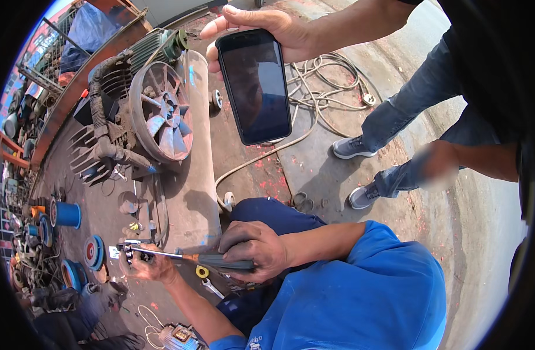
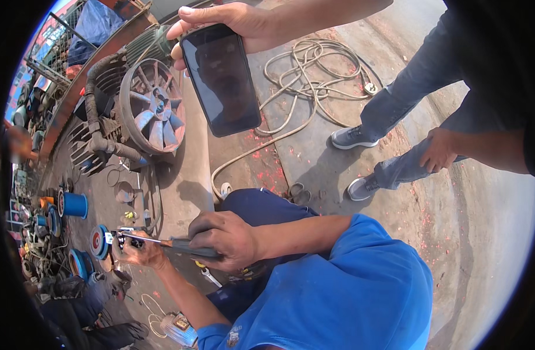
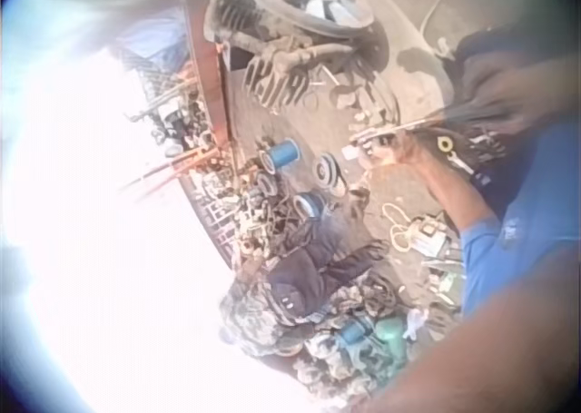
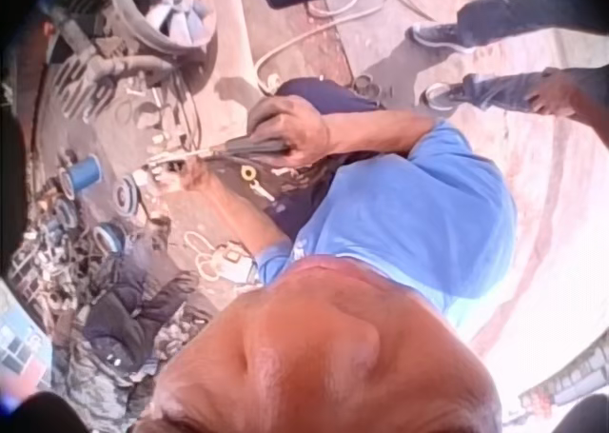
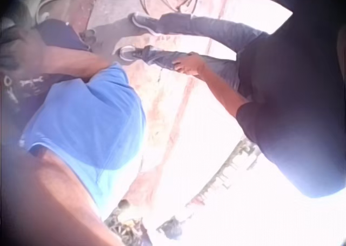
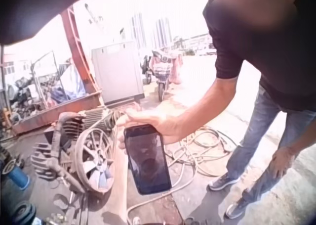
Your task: The person sits on the ground in a workshop and uses a screwdriver to tighten screws on a small electrical component. They then use pliers to strip the insulation from a wire, insert the wire into the component, and secure it with the screwdriver.
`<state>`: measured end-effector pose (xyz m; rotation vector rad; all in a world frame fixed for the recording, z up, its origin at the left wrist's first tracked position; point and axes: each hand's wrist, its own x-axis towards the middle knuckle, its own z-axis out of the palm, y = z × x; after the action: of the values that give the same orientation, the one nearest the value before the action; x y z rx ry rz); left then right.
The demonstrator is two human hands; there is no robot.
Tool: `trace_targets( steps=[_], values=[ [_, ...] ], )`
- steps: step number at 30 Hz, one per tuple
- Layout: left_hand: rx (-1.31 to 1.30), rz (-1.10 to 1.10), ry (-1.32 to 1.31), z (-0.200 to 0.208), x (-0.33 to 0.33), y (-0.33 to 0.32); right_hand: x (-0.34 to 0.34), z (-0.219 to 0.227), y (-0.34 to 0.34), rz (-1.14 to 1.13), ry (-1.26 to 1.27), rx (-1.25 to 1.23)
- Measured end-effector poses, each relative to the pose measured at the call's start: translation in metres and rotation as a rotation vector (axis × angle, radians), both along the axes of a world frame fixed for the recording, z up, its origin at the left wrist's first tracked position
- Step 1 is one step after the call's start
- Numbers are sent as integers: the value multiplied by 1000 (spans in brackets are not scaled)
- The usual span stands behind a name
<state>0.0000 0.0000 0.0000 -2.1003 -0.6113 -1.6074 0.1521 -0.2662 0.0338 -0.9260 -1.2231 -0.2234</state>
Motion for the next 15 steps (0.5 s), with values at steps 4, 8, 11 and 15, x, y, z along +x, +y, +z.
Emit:
trace_targets(
  steps=[4, 8, 11, 15],
  values=[
    [27, 14, -11, 2, 11, -12, 13, 21, -14, 10, -23, 54],
    [-134, 22, 8, -51, 18, -55, 23, 36, -46, 140, -19, 5],
    [-151, -43, -35, -23, 23, -28, 0, 31, -2, 282, 73, 232],
    [-184, -104, 67, -4, -15, -6, -35, 27, 57, 136, 55, -41]
  ],
)
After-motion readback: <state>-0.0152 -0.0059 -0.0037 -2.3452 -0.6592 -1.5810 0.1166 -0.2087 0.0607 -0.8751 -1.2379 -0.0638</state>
